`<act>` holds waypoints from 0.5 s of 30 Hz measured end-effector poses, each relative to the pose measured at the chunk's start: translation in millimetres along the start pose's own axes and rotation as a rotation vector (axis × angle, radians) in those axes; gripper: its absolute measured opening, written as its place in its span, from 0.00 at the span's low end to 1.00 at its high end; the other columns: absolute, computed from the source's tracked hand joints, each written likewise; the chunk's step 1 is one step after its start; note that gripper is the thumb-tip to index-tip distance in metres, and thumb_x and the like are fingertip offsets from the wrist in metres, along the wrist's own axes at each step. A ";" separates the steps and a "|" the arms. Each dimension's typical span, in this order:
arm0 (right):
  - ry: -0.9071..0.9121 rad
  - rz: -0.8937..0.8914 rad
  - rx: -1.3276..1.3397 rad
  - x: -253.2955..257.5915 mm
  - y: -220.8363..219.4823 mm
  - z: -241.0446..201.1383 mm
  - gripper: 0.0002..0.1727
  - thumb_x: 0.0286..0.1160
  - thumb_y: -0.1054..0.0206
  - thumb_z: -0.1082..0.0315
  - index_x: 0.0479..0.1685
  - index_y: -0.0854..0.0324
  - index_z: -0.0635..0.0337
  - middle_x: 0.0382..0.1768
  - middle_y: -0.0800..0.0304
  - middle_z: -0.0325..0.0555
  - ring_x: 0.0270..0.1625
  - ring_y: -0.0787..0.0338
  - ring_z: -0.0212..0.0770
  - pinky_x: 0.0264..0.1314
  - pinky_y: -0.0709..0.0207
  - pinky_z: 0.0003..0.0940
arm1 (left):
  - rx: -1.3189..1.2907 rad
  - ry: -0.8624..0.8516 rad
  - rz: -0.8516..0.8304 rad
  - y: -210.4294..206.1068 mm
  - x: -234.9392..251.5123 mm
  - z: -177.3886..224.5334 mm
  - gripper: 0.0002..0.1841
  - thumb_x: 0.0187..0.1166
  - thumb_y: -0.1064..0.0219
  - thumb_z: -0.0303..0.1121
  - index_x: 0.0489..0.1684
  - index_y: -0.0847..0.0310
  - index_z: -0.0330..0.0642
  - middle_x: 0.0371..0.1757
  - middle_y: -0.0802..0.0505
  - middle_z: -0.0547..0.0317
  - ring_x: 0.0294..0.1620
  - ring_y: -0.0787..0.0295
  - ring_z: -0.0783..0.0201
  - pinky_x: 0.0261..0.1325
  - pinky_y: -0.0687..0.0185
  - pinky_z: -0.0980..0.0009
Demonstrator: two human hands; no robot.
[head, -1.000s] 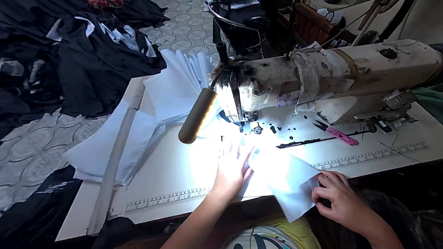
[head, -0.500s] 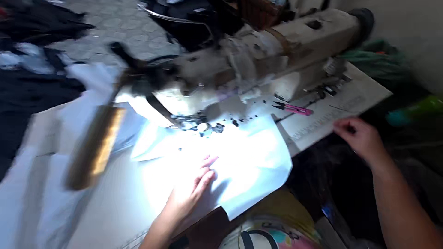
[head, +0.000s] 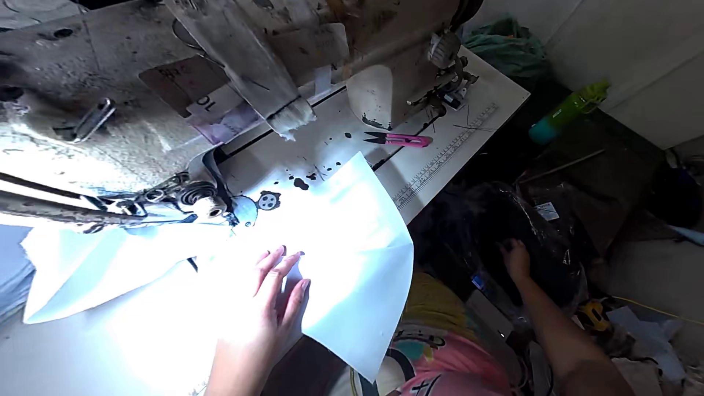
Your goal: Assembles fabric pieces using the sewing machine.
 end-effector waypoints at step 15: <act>0.387 0.510 0.699 -25.6 187.5 -187.4 0.23 0.93 0.58 0.70 0.72 0.35 0.85 0.68 0.23 0.72 0.73 0.22 0.45 0.80 0.34 0.34 | -0.063 -0.106 0.004 5.3 -1.5 2.4 0.22 0.82 0.42 0.49 0.59 0.09 0.46 0.69 0.10 0.46 0.78 0.20 0.40 0.79 0.39 0.31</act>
Point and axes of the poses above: each hand's wrist, its own x-axis towards the middle knuckle, its own y-axis out of the back of the hand, z = x × y, the point moved 10 cm from there along x, towards the middle knuckle
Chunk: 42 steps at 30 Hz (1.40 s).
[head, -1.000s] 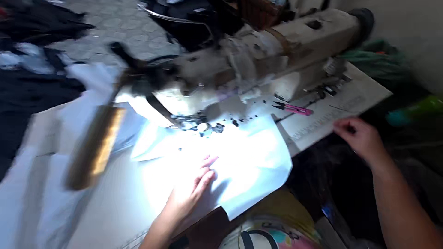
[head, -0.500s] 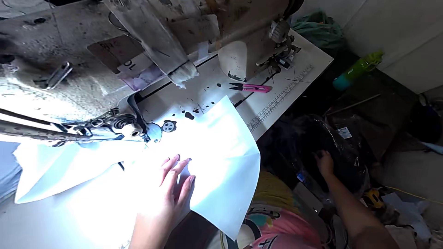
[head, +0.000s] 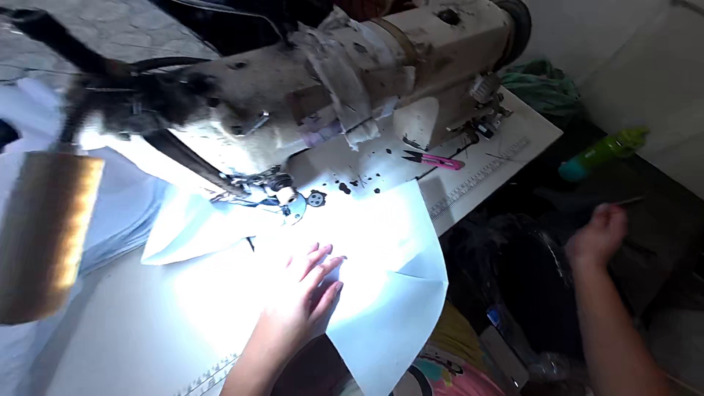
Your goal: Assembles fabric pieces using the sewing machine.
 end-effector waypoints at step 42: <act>0.367 -1.303 -0.236 -134.0 -223.3 -130.3 0.24 0.67 0.22 0.69 0.58 0.21 0.76 0.50 0.13 0.64 0.50 0.13 0.51 0.55 0.21 0.47 | -0.045 0.458 -0.115 11.5 33.3 -23.3 0.18 0.76 0.33 0.28 0.63 0.16 0.33 0.60 0.09 0.36 0.65 0.14 0.38 0.67 0.25 0.38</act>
Point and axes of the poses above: each hand's wrist, its own x-axis towards the middle knuckle, its own y-axis out of the back of the hand, z = x × y, the point moved 10 cm from there along x, towards the middle knuckle
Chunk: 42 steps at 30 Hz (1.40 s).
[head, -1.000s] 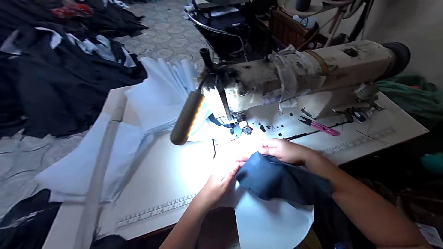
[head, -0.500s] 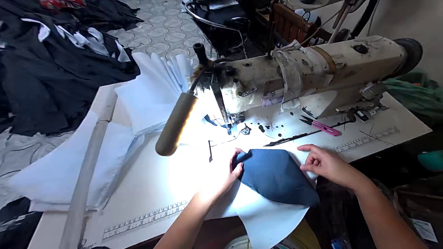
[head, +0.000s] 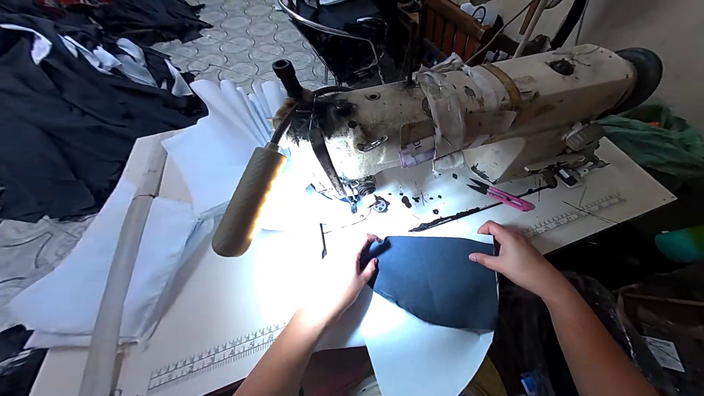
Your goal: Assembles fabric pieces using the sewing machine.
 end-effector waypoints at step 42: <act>0.079 0.133 -0.100 69.0 13.2 -4.0 0.26 0.71 0.24 0.71 0.68 0.22 0.69 0.32 0.17 0.52 0.31 0.22 0.43 0.38 0.27 0.42 | 0.317 -0.048 0.179 20.4 10.1 -19.2 0.27 0.86 0.43 0.46 0.74 0.19 0.37 0.78 0.17 0.42 0.79 0.22 0.41 0.79 0.41 0.31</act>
Point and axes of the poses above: each hand's wrist, its own x-axis towards the middle knuckle, its own y-axis out of the back of the hand, z = x × y, the point moved 10 cm from there along x, towards the middle knuckle
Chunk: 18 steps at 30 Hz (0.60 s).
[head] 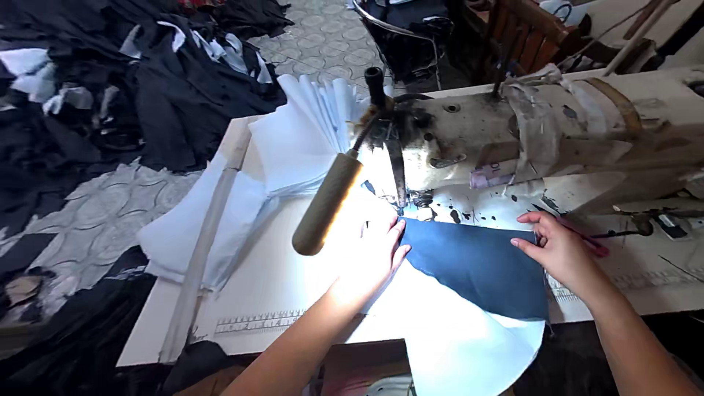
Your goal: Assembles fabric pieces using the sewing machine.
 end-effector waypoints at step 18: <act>-0.032 0.006 0.070 23.0 0.6 11.6 0.27 0.70 0.24 0.72 0.69 0.24 0.71 0.31 0.21 0.45 0.30 0.28 0.31 0.36 0.33 0.27 | 0.079 -0.016 0.104 5.6 1.7 8.0 0.24 0.83 0.41 0.47 0.63 0.12 0.39 0.71 0.12 0.43 0.71 0.15 0.40 0.72 0.31 0.35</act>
Point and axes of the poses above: each hand's wrist, its own x-axis towards the middle knuckle, its own y-axis out of the back of the hand, z = x × y, the point moved 10 cm from there along x, towards the middle knuckle
